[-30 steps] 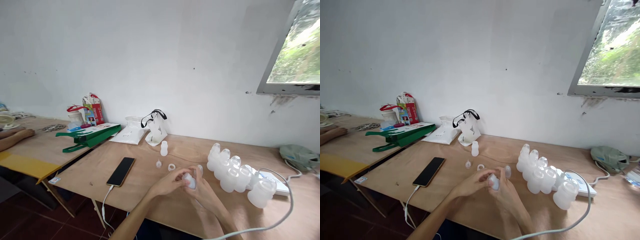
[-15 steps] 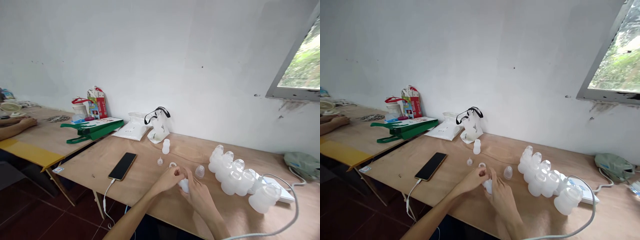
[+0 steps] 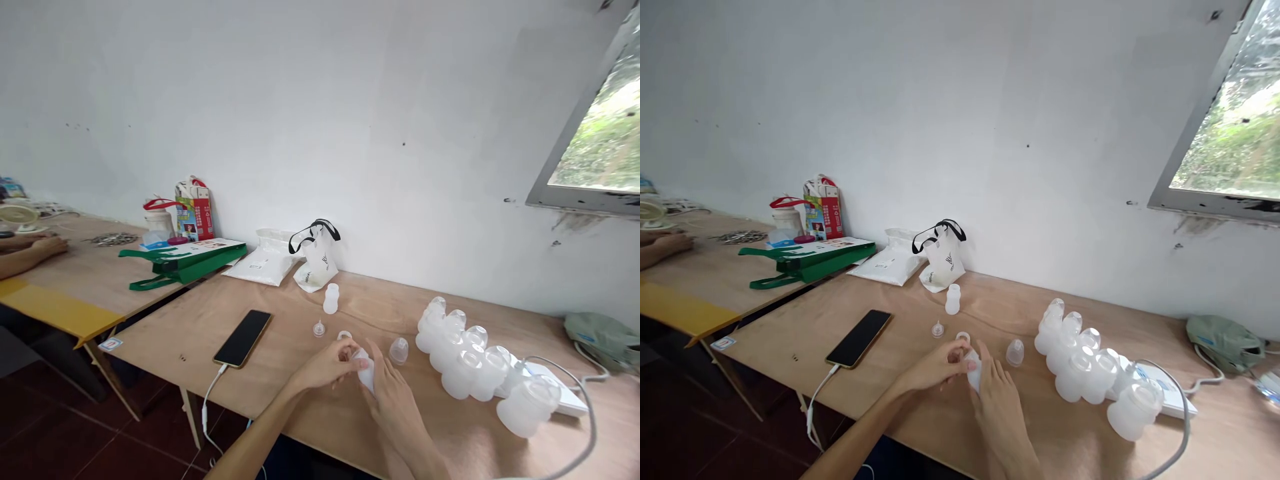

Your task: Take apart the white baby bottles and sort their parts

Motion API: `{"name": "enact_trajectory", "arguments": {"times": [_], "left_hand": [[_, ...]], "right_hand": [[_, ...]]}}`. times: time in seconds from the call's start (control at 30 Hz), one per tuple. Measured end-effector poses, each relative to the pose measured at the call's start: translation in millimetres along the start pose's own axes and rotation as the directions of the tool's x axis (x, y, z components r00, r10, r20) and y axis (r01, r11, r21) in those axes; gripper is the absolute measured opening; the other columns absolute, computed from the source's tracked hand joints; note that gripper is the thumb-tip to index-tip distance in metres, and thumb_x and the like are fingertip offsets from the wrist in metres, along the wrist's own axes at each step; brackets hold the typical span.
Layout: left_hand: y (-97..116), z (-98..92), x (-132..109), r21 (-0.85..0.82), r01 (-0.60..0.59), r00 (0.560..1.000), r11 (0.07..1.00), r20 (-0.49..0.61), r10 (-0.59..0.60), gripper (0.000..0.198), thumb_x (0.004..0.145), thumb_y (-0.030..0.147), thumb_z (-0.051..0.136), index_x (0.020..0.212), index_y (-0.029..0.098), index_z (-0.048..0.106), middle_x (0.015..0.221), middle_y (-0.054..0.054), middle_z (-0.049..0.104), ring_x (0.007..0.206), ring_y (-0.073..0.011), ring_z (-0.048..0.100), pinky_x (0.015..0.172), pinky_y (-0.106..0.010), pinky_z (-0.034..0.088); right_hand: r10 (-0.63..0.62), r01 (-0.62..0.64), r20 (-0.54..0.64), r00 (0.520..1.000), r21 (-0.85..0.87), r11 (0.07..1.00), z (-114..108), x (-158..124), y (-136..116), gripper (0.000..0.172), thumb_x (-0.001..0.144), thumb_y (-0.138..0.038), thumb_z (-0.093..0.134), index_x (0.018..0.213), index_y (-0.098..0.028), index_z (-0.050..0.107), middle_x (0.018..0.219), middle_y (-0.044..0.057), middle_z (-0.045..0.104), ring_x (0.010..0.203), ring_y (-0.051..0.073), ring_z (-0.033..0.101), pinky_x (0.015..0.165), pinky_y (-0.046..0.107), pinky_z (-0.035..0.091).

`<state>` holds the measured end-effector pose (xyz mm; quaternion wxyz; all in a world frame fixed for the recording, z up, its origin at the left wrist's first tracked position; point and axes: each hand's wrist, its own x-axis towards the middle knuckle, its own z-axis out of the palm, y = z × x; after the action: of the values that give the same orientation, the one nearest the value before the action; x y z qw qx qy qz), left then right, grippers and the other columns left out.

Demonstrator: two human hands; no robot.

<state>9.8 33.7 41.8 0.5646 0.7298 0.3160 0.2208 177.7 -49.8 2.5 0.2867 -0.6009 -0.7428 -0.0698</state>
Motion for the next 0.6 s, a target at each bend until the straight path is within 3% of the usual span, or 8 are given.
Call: {"name": "enact_trajectory", "arguments": {"times": [0.07, 0.13, 0.23, 0.33, 0.4, 0.5, 0.6], "left_hand": [[-3, -2.1, 5, 0.008, 0.064, 0.992, 0.998, -0.108, -0.063, 0.054, 0.088, 0.073, 0.054, 0.083, 0.02, 0.056, 0.061, 0.006, 0.046, 0.048, -0.0099, 0.041, 0.046, -0.023, 0.032], [-7, -3.6, 10, 0.046, 0.06, 0.961, 0.997, -0.272, -0.046, 0.057, 0.091, 0.074, 0.047, 0.072, 0.02, 0.05, 0.057, 0.006, 0.044, 0.051, -0.0114, 0.043, 0.051, -0.024, 0.033], [-16, -5.9, 16, 0.211, -0.011, 0.9, 0.977, -0.425, 0.102, 0.04, 0.091, 0.06, 0.059, 0.086, 0.02, 0.059, 0.072, 0.003, 0.057, 0.069, -0.0158, 0.054, 0.064, -0.026, 0.041], [-27, -6.2, 18, 0.465, -0.045, 0.913, 0.884, -0.339, 0.225, 0.025, 0.093, 0.037, 0.062, 0.115, 0.024, 0.064, 0.102, -0.003, 0.065, 0.089, -0.02, 0.06, 0.079, -0.029, 0.046], [-34, -5.3, 22, 0.59, -0.056, 0.939, 0.805, -0.243, 0.243, 0.032, 0.095, 0.026, 0.058, 0.126, 0.026, 0.061, 0.115, -0.006, 0.061, 0.096, -0.0223, 0.062, 0.085, -0.032, 0.048], [-39, -4.8, 30, 0.688, -0.073, 0.955, 0.722, -0.161, 0.25, 0.036, 0.098, 0.022, 0.051, 0.133, 0.026, 0.058, 0.123, -0.01, 0.058, 0.102, -0.026, 0.064, 0.09, -0.035, 0.05], [-42, -5.7, 38, 0.719, -0.101, 0.956, 0.687, -0.121, 0.268, 0.038, 0.102, 0.022, 0.044, 0.138, 0.026, 0.055, 0.127, -0.011, 0.058, 0.106, -0.0273, 0.065, 0.093, -0.037, 0.051]], "right_hand": [[-0.007, -0.002, -0.054, 0.999, -0.169, 0.986, 5, -1, -2, 0.078, 0.09, -0.002, 0.039, 0.16, -0.029, 0.02, 0.126, 0.011, 0.068, 0.104, 0.032, 0.068, 0.087, 0.047, 0.054], [0.023, -0.044, -0.092, 0.995, -0.234, 0.971, 8, -1, -3, 0.074, 0.091, -0.001, 0.036, 0.159, -0.029, 0.024, 0.117, 0.012, 0.07, 0.102, 0.034, 0.067, 0.089, 0.052, 0.05], [0.093, -0.097, -0.117, 0.989, -0.026, 0.995, 5, 5, -1, 0.056, 0.101, -0.017, 0.038, 0.155, -0.025, 0.027, 0.125, 0.013, 0.066, 0.113, 0.034, 0.063, 0.094, 0.051, 0.049], [0.198, -0.162, -0.088, 0.976, 0.314, 0.936, 2, 26, 9, 0.047, 0.105, -0.035, 0.038, 0.149, -0.021, 0.031, 0.133, 0.014, 0.06, 0.123, 0.029, 0.059, 0.096, 0.043, 0.051], [0.276, -0.226, -0.053, 0.96, 0.436, 0.871, 7, 51, 20, 0.042, 0.105, -0.041, 0.039, 0.141, -0.019, 0.039, 0.12, 0.012, 0.065, 0.112, 0.028, 0.064, 0.092, 0.042, 0.052], [0.307, -0.248, -0.064, 0.95, 0.446, 0.86, 25, 95, 38, 0.038, 0.103, -0.04, 0.044, 0.135, -0.02, 0.048, 0.12, 0.011, 0.065, 0.118, 0.03, 0.061, 0.097, 0.045, 0.05], [0.354, -0.301, -0.041, 0.934, 0.44, 0.846, 50, 130, 55, 0.033, 0.101, -0.037, 0.056, 0.129, -0.018, 0.057, 0.119, 0.01, 0.067, 0.108, 0.027, 0.066, 0.093, 0.045, 0.054]]}}
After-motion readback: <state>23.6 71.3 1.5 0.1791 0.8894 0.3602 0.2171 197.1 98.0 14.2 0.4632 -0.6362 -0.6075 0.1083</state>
